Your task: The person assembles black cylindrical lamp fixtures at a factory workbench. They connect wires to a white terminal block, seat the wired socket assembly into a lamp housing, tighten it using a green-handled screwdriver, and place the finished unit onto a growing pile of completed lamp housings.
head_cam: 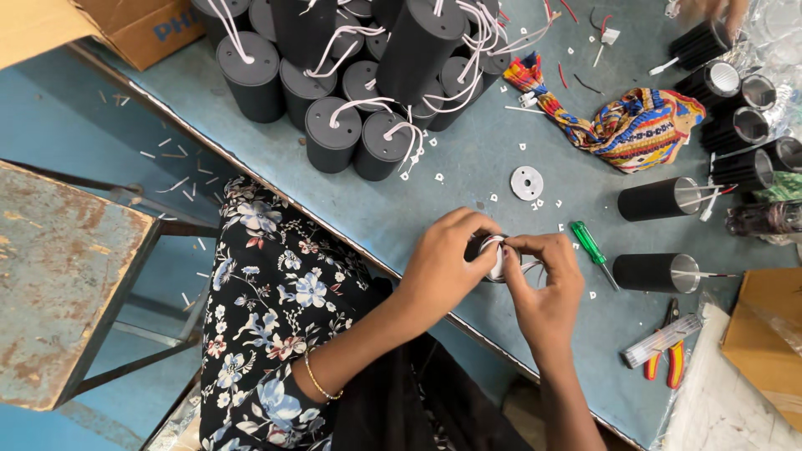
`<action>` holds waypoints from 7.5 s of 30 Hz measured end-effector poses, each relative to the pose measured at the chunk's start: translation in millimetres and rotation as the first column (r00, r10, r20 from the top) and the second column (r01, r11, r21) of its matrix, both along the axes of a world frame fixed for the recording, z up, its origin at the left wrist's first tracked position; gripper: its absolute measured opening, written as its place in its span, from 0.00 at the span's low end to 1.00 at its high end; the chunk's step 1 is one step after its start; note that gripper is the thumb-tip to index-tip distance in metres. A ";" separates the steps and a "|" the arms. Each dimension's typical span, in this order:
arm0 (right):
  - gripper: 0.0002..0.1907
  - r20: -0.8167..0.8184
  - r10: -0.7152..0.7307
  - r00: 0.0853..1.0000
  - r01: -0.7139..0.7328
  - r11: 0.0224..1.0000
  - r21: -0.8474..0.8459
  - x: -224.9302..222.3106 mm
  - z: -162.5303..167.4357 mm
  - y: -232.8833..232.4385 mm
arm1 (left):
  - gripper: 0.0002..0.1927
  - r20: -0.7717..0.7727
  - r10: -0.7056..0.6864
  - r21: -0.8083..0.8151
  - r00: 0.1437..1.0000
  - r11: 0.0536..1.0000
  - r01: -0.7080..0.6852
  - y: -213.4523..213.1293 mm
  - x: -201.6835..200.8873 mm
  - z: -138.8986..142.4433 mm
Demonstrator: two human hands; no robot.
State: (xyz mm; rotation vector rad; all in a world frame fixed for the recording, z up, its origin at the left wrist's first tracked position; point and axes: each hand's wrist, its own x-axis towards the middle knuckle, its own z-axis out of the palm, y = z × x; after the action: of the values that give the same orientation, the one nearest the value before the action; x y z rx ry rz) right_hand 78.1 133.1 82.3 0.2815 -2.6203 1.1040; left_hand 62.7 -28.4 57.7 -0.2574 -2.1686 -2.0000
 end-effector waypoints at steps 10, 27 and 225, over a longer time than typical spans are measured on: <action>0.08 0.308 0.134 0.942 0.045 0.859 -0.511 -12.4 -24.7 18.9 | 0.08 0.055 -0.055 -0.030 0.997 0.998 0.057 0.0 -11.9 4.0; 0.06 0.234 0.064 0.970 0.055 0.881 -0.470 -3.2 -19.7 1.2 | 0.32 -0.299 0.094 -0.524 0.950 0.815 -0.246 0.4 53.5 15.7; 0.12 -0.104 -0.025 0.994 0.038 0.992 0.122 18.1 11.6 -29.6 | 0.12 -0.281 0.046 -0.498 0.959 0.847 -0.186 -16.5 15.2 7.9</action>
State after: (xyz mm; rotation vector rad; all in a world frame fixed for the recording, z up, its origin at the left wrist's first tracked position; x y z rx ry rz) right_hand 96.3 103.5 93.9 0.3135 -2.5965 0.8940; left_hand 77.9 -45.0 65.6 -0.4194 -2.4331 -1.1936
